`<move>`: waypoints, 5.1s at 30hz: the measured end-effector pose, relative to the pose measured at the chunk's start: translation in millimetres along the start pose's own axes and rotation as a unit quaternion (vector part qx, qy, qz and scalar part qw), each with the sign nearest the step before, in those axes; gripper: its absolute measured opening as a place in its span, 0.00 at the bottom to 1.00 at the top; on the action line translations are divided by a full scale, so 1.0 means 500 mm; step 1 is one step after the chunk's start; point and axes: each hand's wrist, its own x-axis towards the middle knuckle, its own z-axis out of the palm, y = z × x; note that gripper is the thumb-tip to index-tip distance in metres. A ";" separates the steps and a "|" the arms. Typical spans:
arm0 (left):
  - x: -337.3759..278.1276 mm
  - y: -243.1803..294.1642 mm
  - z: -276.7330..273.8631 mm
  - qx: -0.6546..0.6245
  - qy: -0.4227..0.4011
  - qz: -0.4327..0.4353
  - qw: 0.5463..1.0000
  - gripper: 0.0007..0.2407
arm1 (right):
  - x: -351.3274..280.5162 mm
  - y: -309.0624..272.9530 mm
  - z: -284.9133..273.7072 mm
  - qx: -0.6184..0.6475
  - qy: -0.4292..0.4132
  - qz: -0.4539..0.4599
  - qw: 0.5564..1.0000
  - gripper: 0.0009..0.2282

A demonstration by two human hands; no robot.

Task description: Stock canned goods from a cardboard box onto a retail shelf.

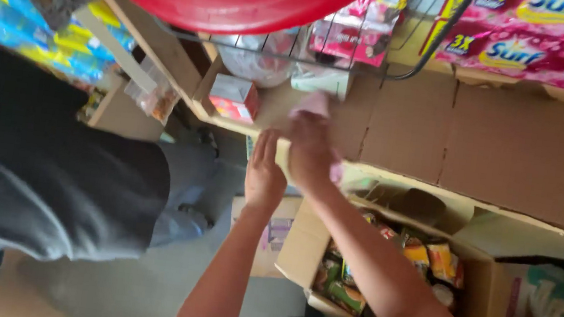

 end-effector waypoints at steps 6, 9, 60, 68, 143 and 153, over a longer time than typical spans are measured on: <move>0.033 -0.007 -0.072 -0.083 -0.114 -0.194 0.971 0.35 | 0.065 -0.068 -0.021 0.082 -0.145 -0.098 0.981 0.18; -0.009 -0.033 -0.057 -0.050 -0.020 -0.092 0.994 0.33 | 0.095 -0.073 -0.084 0.170 -0.267 0.046 0.947 0.14; 0.317 0.679 -0.255 0.043 0.131 0.328 0.934 0.23 | 0.606 0.217 -0.942 -0.074 -0.059 -0.051 0.994 0.15; 0.313 0.680 -0.249 0.049 0.139 0.308 0.940 0.22 | 0.737 0.101 -0.814 0.042 -0.108 -0.073 0.991 0.13; 0.184 0.785 -0.220 -0.301 -0.047 0.286 0.909 0.27 | -0.119 -0.139 -1.123 -0.337 0.234 -0.034 0.911 0.10; 0.009 0.627 0.000 -0.630 -0.410 -0.094 0.653 0.18 | -0.275 0.127 -0.866 0.248 0.120 0.237 0.931 0.12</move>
